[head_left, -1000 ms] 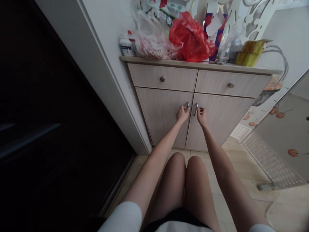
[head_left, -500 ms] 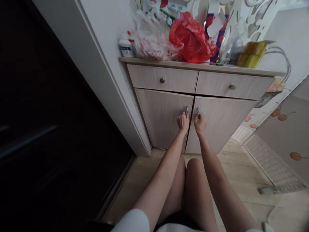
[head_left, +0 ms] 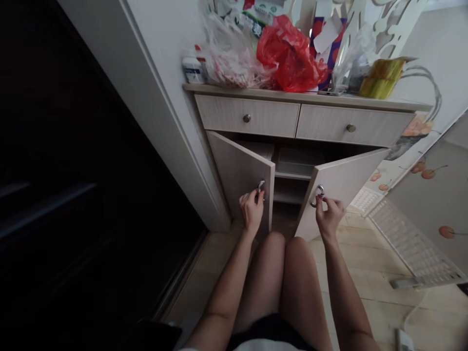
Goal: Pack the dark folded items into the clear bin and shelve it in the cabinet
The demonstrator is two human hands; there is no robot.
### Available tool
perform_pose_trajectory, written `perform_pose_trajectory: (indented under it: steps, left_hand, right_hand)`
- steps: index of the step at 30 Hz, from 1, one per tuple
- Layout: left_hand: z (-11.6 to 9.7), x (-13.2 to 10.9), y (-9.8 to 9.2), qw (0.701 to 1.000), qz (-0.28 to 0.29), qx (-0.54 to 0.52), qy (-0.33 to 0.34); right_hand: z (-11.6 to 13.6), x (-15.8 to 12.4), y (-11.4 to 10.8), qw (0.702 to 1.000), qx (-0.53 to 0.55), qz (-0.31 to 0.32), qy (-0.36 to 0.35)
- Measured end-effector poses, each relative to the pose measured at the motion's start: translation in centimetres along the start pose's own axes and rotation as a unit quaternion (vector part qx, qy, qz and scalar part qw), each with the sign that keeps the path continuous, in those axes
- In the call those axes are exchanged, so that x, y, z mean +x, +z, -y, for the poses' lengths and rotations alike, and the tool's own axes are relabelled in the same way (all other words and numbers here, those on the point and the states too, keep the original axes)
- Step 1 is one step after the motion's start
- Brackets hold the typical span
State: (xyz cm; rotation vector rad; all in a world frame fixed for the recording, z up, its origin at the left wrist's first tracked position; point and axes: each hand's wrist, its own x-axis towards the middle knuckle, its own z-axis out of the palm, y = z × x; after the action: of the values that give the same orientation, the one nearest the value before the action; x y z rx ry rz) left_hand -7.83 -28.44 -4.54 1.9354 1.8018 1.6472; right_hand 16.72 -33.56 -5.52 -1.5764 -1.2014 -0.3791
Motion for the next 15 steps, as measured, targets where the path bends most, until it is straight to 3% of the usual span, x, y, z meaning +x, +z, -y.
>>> perform_pose_trajectory:
  steps: [9, 15]
  left_hand:
    - [3.6, -1.9, -7.5, 0.998, -0.057, 0.024, 0.003]
    - [7.7, -2.2, -12.9, 0.989, -0.113, 0.089, -0.044]
  right_hand:
    - [-3.2, -1.9, -7.4, 0.999, 0.010, -0.042, -0.033]
    - [-6.2, -2.7, -11.6, 0.997, -0.045, -0.064, -0.013]
